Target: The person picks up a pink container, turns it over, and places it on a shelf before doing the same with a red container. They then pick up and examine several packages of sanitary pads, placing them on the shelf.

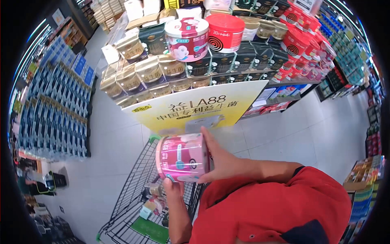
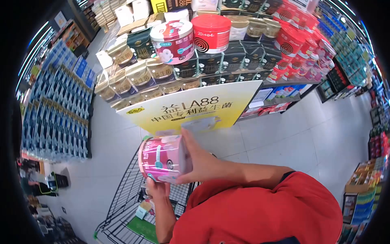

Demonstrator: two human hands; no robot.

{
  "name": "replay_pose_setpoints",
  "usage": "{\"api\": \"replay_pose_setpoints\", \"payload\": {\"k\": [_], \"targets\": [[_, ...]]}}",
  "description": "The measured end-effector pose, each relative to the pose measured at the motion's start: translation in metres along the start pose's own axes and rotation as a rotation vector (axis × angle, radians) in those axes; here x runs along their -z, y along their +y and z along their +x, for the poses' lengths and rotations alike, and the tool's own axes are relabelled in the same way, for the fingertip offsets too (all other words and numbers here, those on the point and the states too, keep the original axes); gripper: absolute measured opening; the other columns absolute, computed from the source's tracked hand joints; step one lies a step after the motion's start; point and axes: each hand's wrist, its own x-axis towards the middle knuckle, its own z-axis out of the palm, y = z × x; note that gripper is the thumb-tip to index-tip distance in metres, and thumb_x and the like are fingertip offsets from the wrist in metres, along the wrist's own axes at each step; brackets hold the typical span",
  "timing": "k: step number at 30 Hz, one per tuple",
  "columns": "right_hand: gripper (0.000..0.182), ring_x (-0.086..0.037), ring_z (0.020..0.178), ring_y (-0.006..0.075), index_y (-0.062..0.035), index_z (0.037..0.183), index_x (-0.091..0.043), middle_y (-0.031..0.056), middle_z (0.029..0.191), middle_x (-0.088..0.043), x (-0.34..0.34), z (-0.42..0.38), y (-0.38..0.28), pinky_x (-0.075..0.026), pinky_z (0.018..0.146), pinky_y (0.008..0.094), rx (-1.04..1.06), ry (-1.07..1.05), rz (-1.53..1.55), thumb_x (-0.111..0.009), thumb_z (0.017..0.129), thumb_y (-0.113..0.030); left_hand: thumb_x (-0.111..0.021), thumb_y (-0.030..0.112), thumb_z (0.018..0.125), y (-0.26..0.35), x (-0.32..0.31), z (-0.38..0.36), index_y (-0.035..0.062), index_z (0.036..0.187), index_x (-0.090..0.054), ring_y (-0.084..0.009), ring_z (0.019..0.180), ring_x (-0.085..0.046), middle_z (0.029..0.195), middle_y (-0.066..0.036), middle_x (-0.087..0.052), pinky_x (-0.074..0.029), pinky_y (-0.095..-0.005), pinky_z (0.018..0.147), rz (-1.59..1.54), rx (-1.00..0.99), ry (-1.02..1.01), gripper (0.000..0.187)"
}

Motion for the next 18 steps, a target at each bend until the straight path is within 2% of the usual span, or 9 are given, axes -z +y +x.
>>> {"api": "replay_pose_setpoints", "payload": {"k": [2,3,4,7,9,12,14,17,18], "targets": [[0.137,-0.013,0.144,0.0391,0.0045,0.148,0.012,0.0306,0.154,-0.005,0.010,-0.010,0.009,-0.022,0.116,0.0431,-0.071,0.031,0.211,-0.087,0.065,-0.043,-0.068,0.044,0.082,-0.005,-0.008,0.011,0.0049,0.138,-0.042,-0.0259,0.122,-0.053,0.133,-0.009,-0.053,-0.041,-0.0459,0.105,0.089,0.090,-0.025,0.073],[0.134,-0.015,0.144,0.0365,0.0000,0.149,0.014,0.0268,0.155,-0.006,0.017,-0.016,0.007,-0.029,0.113,0.0441,-0.072,0.062,0.275,-0.086,0.067,-0.036,-0.081,0.045,0.072,-0.007,-0.012,0.016,-0.0005,0.140,-0.035,-0.0246,0.122,-0.052,0.134,-0.011,-0.051,-0.042,-0.0415,0.104,0.085,0.165,-0.019,0.094],[0.134,-0.015,0.144,0.0365,0.0000,0.149,0.014,0.0268,0.155,-0.006,0.024,-0.020,0.009,-0.029,0.113,0.0441,-0.062,0.067,0.280,-0.086,0.067,-0.036,-0.082,0.049,0.069,-0.007,-0.024,0.019,-0.0015,0.138,-0.036,-0.0239,0.124,-0.050,0.134,-0.011,-0.050,-0.039,-0.0404,0.106,0.105,0.183,-0.063,0.097],[0.132,-0.017,0.144,0.0349,-0.0061,0.151,0.016,0.0241,0.156,-0.008,0.046,-0.034,0.016,-0.034,0.109,0.0457,-0.043,0.131,0.406,-0.084,0.069,-0.033,-0.080,0.047,0.073,-0.013,-0.053,0.028,0.0020,0.145,-0.030,-0.0257,0.129,-0.045,0.142,-0.013,-0.043,-0.037,-0.0419,0.108,0.096,0.215,-0.183,0.099],[0.130,-0.019,0.144,0.0335,-0.0105,0.151,0.017,0.0224,0.156,-0.011,0.056,-0.038,0.025,-0.036,0.107,0.0476,0.023,0.128,0.536,-0.083,0.071,-0.032,-0.076,0.050,0.077,-0.011,-0.092,0.026,0.0087,0.151,-0.022,-0.0282,0.134,-0.040,0.150,-0.014,-0.032,-0.034,-0.0445,0.111,0.171,0.100,0.118,0.100],[0.129,-0.018,0.144,0.0317,-0.0098,0.151,0.018,0.0210,0.156,-0.012,0.067,-0.036,0.036,-0.036,0.107,0.0467,0.104,0.127,0.773,-0.082,0.073,-0.033,-0.064,0.061,0.081,-0.031,-0.077,0.024,0.0114,0.147,-0.033,-0.0304,0.134,-0.041,0.147,-0.010,-0.041,-0.032,-0.0504,0.112,0.077,0.006,-0.144,0.088],[0.128,-0.015,0.145,0.0293,-0.0102,0.151,0.017,0.0187,0.157,-0.012,0.079,-0.042,0.035,-0.029,0.112,0.0448,0.097,0.089,0.912,-0.081,0.074,-0.038,-0.068,0.072,0.069,-0.043,-0.079,0.019,0.0144,0.148,-0.032,-0.0319,0.136,-0.038,0.148,-0.010,-0.040,-0.032,-0.0518,0.112,-0.009,0.102,-0.108,0.104],[0.124,-0.013,0.146,0.0265,-0.0108,0.152,0.016,0.0154,0.158,-0.010,0.103,-0.055,0.046,-0.014,0.117,0.0408,0.164,0.024,1.035,-0.075,0.077,-0.050,-0.068,0.074,0.066,-0.066,-0.079,0.022,0.0148,0.147,-0.032,-0.0316,0.135,-0.039,0.147,-0.010,-0.040,-0.032,-0.0520,0.112,0.068,0.061,-0.239,0.107],[0.124,-0.013,0.146,0.0265,-0.0108,0.152,0.016,0.0154,0.158,-0.010,0.111,-0.061,0.052,-0.014,0.117,0.0408,0.174,0.040,1.040,-0.075,0.077,-0.050,-0.068,0.076,0.064,-0.072,-0.085,0.026,0.0150,0.147,-0.032,-0.0315,0.134,-0.040,0.147,-0.010,-0.041,-0.033,-0.0521,0.111,0.104,0.041,-0.296,0.108]]}}
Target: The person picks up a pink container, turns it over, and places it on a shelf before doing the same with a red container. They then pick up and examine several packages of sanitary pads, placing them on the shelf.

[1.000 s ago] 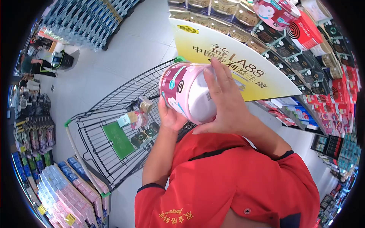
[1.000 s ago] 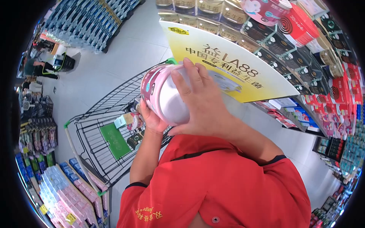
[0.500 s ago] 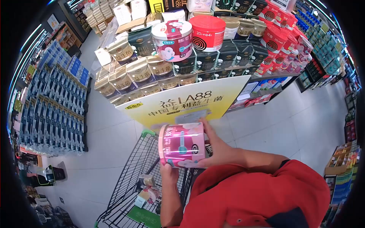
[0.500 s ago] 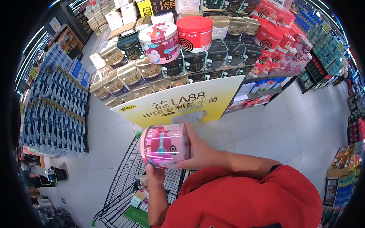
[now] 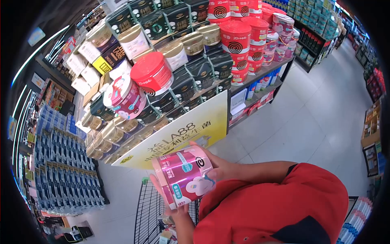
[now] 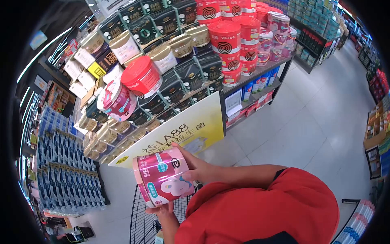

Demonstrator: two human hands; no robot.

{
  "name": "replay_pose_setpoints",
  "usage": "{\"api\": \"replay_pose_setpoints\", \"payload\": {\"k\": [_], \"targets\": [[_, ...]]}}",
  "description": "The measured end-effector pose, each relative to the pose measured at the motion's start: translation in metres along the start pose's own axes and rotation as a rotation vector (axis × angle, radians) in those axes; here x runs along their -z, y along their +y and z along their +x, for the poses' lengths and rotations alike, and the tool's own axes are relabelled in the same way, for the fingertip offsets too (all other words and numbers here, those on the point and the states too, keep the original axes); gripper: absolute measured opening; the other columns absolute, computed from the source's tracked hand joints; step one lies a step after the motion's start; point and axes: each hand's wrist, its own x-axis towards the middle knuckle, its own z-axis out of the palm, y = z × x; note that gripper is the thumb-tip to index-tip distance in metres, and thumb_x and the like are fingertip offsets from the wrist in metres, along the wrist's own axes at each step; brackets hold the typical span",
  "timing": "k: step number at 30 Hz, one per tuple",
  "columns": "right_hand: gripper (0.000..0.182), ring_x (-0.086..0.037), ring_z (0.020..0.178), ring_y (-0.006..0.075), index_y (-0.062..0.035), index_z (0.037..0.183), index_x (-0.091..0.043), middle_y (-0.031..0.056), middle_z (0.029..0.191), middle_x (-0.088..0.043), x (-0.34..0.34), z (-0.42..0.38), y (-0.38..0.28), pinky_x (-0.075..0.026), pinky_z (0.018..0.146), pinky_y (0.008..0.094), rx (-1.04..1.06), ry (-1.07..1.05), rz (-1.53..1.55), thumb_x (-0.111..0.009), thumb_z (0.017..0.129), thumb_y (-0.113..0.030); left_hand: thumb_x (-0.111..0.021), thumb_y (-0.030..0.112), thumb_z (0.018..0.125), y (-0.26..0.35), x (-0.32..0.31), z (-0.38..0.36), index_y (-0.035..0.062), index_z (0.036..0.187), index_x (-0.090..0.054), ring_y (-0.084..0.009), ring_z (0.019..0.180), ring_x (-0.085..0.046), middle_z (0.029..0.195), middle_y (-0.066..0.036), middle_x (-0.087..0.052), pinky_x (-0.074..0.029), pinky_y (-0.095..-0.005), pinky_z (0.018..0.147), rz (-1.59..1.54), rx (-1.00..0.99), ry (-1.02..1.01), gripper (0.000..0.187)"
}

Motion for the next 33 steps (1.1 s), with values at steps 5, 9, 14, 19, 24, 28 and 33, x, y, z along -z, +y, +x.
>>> {"api": "replay_pose_setpoints", "payload": {"k": [5,9,14,19,24,28,33], "targets": [[0.122,-0.013,0.146,0.0248,-0.0101,0.152,0.013,0.0116,0.159,-0.008,0.036,-0.032,-0.038,-0.014,0.117,0.0419,0.105,0.051,0.191,-0.071,0.078,-0.056,-0.068,0.076,0.063,-0.038,-0.065,0.039,0.0151,0.146,-0.034,-0.0311,0.132,-0.042,0.145,-0.009,-0.043,-0.034,-0.0521,0.110,0.063,0.045,-0.036,0.108],[0.122,-0.013,0.146,0.0249,-0.0097,0.152,0.014,0.0120,0.158,-0.009,0.075,-0.066,-0.056,-0.014,0.117,0.0424,0.175,0.152,0.115,-0.071,0.077,-0.056,-0.068,0.074,0.067,-0.075,-0.137,0.060,0.0154,0.142,-0.039,-0.0296,0.128,-0.046,0.140,-0.008,-0.047,-0.038,-0.0518,0.108,0.075,0.093,0.036,0.100],[0.124,-0.013,0.146,0.0252,-0.0079,0.151,0.016,0.0115,0.157,-0.011,0.107,-0.098,-0.086,-0.014,0.117,0.0424,0.341,0.302,0.030,-0.072,0.076,-0.054,-0.064,0.072,0.074,-0.105,-0.178,0.081,0.0150,0.138,-0.044,-0.0280,0.128,-0.046,0.137,-0.007,-0.050,-0.037,-0.0518,0.107,0.192,0.217,0.058,0.088],[0.132,-0.017,0.145,0.0265,-0.0079,0.150,0.017,0.0124,0.156,-0.012,0.115,-0.123,-0.113,-0.017,0.117,0.0427,0.327,0.341,0.012,-0.079,0.070,-0.049,-0.070,0.069,0.068,-0.142,-0.186,0.083,0.0126,0.139,-0.043,-0.0291,0.129,-0.046,0.138,-0.008,-0.049,-0.034,-0.0523,0.110,0.071,0.402,-0.006,0.095],[0.136,-0.019,0.144,0.0274,-0.0080,0.150,0.020,0.0143,0.156,-0.013,0.128,-0.128,-0.109,-0.018,0.116,0.0433,0.313,0.287,-0.093,-0.083,0.066,-0.040,-0.083,0.050,0.064,-0.146,-0.190,0.079,0.0097,0.144,-0.036,-0.0225,0.129,-0.047,0.141,-0.005,-0.049,-0.037,-0.0454,0.111,-0.181,0.411,-0.153,0.101],[0.135,-0.020,0.144,0.0266,-0.0063,0.151,0.016,0.0147,0.156,-0.015,0.122,-0.140,-0.120,-0.019,0.116,0.0430,0.179,0.381,-0.163,-0.085,0.065,-0.035,-0.084,0.048,0.064,-0.152,-0.188,0.090,0.0067,0.144,-0.033,-0.0238,0.129,-0.048,0.141,-0.008,-0.048,-0.039,-0.0462,0.110,-0.255,0.395,-0.173,0.104],[0.117,-0.026,0.142,0.0260,-0.0016,0.152,0.002,0.0161,0.154,-0.023,0.117,-0.140,-0.138,-0.022,0.115,0.0403,0.029,0.525,-0.269,-0.079,0.074,-0.033,-0.086,0.054,0.057,-0.147,-0.191,0.107,0.0023,0.147,-0.024,-0.0235,0.131,-0.046,0.144,-0.011,-0.043,-0.037,-0.0428,0.110,0.047,0.354,-0.228,0.121]]}}
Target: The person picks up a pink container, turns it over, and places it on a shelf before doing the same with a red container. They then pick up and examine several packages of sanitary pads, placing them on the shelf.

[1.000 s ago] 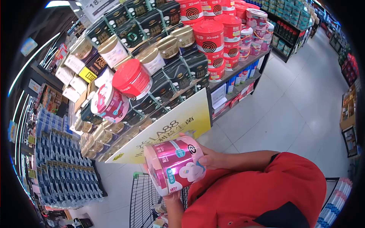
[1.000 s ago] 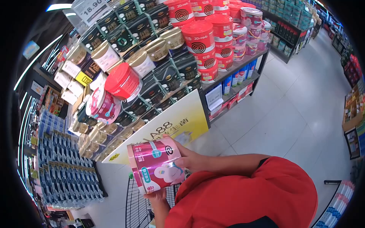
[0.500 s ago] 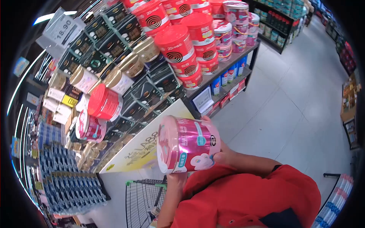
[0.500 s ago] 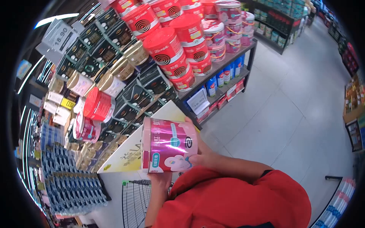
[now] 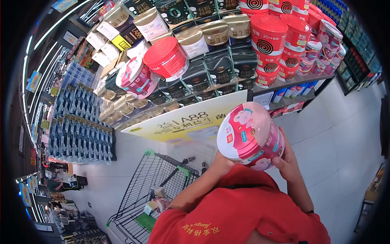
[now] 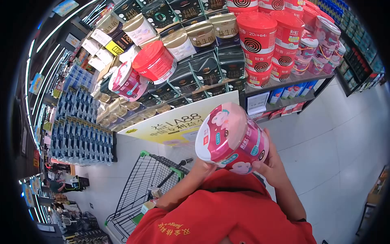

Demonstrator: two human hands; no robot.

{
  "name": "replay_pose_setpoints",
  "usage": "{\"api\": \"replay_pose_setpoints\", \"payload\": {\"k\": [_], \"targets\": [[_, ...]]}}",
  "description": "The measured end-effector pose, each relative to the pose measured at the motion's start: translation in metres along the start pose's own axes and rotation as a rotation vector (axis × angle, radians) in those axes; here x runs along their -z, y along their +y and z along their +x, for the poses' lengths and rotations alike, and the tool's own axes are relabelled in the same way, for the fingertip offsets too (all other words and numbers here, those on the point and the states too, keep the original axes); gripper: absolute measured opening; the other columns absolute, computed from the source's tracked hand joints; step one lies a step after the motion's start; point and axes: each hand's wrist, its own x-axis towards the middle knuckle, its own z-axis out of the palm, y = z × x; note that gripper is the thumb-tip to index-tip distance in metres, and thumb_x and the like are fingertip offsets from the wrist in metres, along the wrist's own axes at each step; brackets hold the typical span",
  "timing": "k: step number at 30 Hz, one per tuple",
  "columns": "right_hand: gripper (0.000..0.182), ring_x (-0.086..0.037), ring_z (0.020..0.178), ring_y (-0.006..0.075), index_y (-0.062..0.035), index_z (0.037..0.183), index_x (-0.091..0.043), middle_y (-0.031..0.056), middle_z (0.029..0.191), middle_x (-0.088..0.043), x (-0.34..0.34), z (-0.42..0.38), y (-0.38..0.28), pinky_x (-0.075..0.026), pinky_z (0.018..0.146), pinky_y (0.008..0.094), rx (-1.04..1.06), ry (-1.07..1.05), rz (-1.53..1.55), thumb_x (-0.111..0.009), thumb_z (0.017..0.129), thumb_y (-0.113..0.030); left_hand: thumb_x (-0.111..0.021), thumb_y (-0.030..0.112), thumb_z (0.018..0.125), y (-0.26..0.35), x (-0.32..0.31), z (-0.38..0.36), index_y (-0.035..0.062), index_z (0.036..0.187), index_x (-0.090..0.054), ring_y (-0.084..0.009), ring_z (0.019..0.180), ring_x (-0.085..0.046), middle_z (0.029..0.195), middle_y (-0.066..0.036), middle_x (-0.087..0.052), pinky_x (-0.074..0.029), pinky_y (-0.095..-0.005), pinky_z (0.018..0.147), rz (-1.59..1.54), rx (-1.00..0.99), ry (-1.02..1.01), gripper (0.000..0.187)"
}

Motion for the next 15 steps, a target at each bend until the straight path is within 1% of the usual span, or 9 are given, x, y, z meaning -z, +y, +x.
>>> {"api": "replay_pose_setpoints", "payload": {"k": [1,2,3,6,9,11,13,14,15], "targets": [[0.113,-0.028,0.141,0.0264,-0.0014,0.153,0.000,0.0168,0.153,-0.024,0.000,0.003,-0.002,-0.022,0.115,0.0403,-0.053,0.032,0.029,-0.077,0.076,-0.033,-0.087,0.057,0.054,0.003,0.004,0.004,0.0015,0.147,-0.023,-0.0231,0.131,-0.045,0.144,-0.011,-0.043,-0.036,-0.0418,0.110,0.170,-0.004,0.008,0.126],[0.108,-0.031,0.140,0.0272,-0.0004,0.152,-0.004,0.0181,0.152,-0.026,-0.002,0.005,0.003,-0.033,0.110,0.0409,0.011,0.062,-0.015,-0.071,0.081,-0.045,-0.089,0.059,0.050,0.003,0.013,0.010,-0.0001,0.147,-0.020,-0.0232,0.132,-0.043,0.143,-0.013,-0.042,-0.035,-0.0406,0.110,0.380,-0.014,-0.021,0.133],[0.108,-0.031,0.140,0.0272,-0.0004,0.152,-0.004,0.0181,0.152,-0.026,-0.005,0.010,0.003,-0.033,0.110,0.0409,0.011,0.065,-0.021,-0.071,0.081,-0.045,-0.091,0.054,0.051,0.011,0.012,0.016,0.0004,0.147,-0.018,-0.0240,0.132,-0.043,0.144,-0.014,-0.040,-0.034,-0.0416,0.110,0.442,-0.045,-0.066,0.132],[0.120,-0.036,0.137,0.0263,-0.0024,0.152,-0.011,0.0153,0.149,-0.032,-0.023,0.021,-0.013,-0.034,0.109,0.0416,-0.135,0.001,0.052,-0.062,0.073,-0.076,-0.093,0.044,0.051,0.017,0.028,0.023,0.0011,0.147,-0.019,-0.0236,0.132,-0.041,0.144,-0.015,-0.040,-0.034,-0.0419,0.110,0.450,-0.045,-0.099,0.129],[0.123,-0.037,0.136,0.0251,-0.0032,0.151,-0.014,0.0138,0.149,-0.032,-0.023,0.035,-0.017,-0.037,0.107,0.0417,-0.177,-0.083,-0.105,-0.062,0.069,-0.080,-0.095,0.033,0.047,0.054,0.014,0.033,0.0021,0.147,-0.020,-0.0240,0.133,-0.040,0.144,-0.015,-0.039,-0.034,-0.0422,0.110,0.460,0.004,-0.167,0.129],[0.124,-0.040,0.133,0.0244,-0.0018,0.150,-0.017,0.0135,0.149,-0.034,-0.018,0.040,-0.002,-0.039,0.105,0.0403,-0.212,-0.025,-0.109,-0.062,0.066,-0.081,-0.096,0.025,0.042,0.076,0.002,0.044,0.0029,0.147,-0.018,-0.0256,0.133,-0.041,0.143,-0.015,-0.038,-0.035,-0.0426,0.110,0.631,-0.122,-0.242,0.133],[0.108,-0.044,0.129,0.0250,-0.0014,0.149,-0.022,0.0153,0.143,-0.040,-0.017,0.046,0.008,-0.039,0.104,0.0387,-0.120,-0.041,-0.003,-0.067,0.075,-0.065,-0.097,0.021,0.039,0.076,0.010,0.049,0.0034,0.147,-0.017,-0.0266,0.132,-0.042,0.143,-0.015,-0.039,-0.035,-0.0422,0.110,0.675,-0.146,-0.304,0.135],[0.108,-0.044,0.129,0.0250,-0.0014,0.149,-0.022,0.0153,0.143,-0.040,-0.022,0.049,0.003,-0.039,0.104,0.0387,-0.102,0.016,-0.003,-0.067,0.075,-0.065,-0.097,0.021,0.039,0.078,0.012,0.052,0.0033,0.147,-0.018,-0.0267,0.132,-0.042,0.143,-0.015,-0.039,-0.035,-0.0419,0.110,0.687,-0.128,-0.283,0.135],[0.100,-0.044,0.129,0.0241,-0.0012,0.148,-0.024,0.0150,0.142,-0.041,-0.030,0.055,-0.004,-0.037,0.106,0.0375,-0.104,-0.008,0.073,-0.068,0.077,-0.057,-0.097,0.021,0.039,0.079,0.013,0.056,0.0032,0.147,-0.018,-0.0269,0.131,-0.043,0.143,-0.015,-0.039,-0.035,-0.0416,0.110,0.697,-0.108,-0.272,0.134]]}}
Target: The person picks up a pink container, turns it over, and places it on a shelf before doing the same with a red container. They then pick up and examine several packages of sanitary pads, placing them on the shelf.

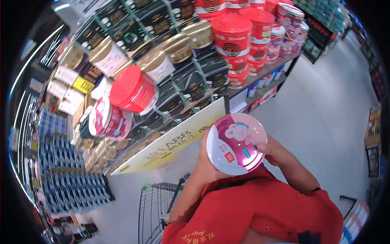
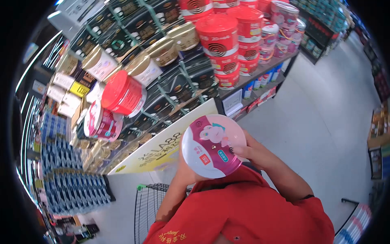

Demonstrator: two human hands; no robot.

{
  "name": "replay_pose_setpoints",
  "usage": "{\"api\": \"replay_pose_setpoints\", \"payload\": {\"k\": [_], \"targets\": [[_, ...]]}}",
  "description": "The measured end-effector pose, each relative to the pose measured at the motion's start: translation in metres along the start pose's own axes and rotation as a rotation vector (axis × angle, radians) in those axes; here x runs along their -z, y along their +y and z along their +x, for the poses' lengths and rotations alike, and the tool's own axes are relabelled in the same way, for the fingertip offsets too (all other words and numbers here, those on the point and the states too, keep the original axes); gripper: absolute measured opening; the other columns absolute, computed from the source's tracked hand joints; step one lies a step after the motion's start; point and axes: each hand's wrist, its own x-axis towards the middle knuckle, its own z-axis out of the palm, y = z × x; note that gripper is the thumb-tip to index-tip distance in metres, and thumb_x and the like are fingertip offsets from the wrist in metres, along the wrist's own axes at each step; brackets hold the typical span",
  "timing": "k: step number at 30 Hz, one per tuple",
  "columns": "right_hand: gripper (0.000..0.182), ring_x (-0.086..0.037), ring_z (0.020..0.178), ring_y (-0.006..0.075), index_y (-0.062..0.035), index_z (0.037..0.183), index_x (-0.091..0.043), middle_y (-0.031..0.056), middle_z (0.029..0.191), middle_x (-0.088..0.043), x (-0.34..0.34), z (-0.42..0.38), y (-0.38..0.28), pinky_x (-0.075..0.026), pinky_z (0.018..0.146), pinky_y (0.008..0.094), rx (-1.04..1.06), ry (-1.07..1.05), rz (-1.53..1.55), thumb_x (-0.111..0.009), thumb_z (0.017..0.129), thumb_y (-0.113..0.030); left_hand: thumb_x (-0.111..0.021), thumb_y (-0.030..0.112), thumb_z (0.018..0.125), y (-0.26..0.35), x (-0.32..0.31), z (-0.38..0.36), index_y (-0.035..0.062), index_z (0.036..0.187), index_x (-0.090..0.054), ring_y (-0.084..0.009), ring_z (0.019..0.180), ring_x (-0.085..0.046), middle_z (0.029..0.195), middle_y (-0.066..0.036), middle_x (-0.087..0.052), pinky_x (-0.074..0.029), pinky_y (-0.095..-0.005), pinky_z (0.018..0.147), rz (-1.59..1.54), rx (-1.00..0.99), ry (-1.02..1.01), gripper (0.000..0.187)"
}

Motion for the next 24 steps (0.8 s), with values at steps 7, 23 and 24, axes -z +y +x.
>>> {"api": "replay_pose_setpoints", "payload": {"k": [7,23,24], "targets": [[0.076,-0.054,0.121,0.0223,-0.0003,0.141,-0.037,0.0134,0.133,-0.053,0.021,-0.004,0.003,-0.042,0.103,0.0382,0.078,0.197,0.410,-0.067,0.082,-0.040,-0.085,0.055,0.060,-0.017,0.014,0.027,-0.0007,0.151,-0.010,-0.0343,0.140,-0.032,0.152,-0.023,-0.025,-0.033,-0.0500,0.108,0.152,-0.292,-0.013,0.131],[0.084,-0.036,0.129,0.0404,-0.0119,0.143,-0.033,0.0164,0.142,-0.034,0.261,0.103,-0.233,-0.037,0.093,0.0688,0.454,0.743,0.157,-0.066,0.077,-0.054,-0.067,0.043,0.084,-0.055,-0.024,0.055,0.0019,0.136,-0.045,-0.0283,0.124,-0.048,0.148,-0.016,-0.036,-0.040,-0.0393,0.097,0.151,0.030,0.366,0.070],[0.084,-0.034,0.131,0.0416,-0.0128,0.143,-0.033,0.0166,0.142,-0.033,0.265,0.118,-0.241,-0.035,0.094,0.0707,0.452,0.781,0.149,-0.066,0.077,-0.053,-0.067,0.043,0.084,-0.055,-0.032,0.062,0.0019,0.136,-0.045,-0.0283,0.124,-0.048,0.148,-0.016,-0.036,-0.040,-0.0393,0.097,0.152,0.025,0.380,0.070]]}}
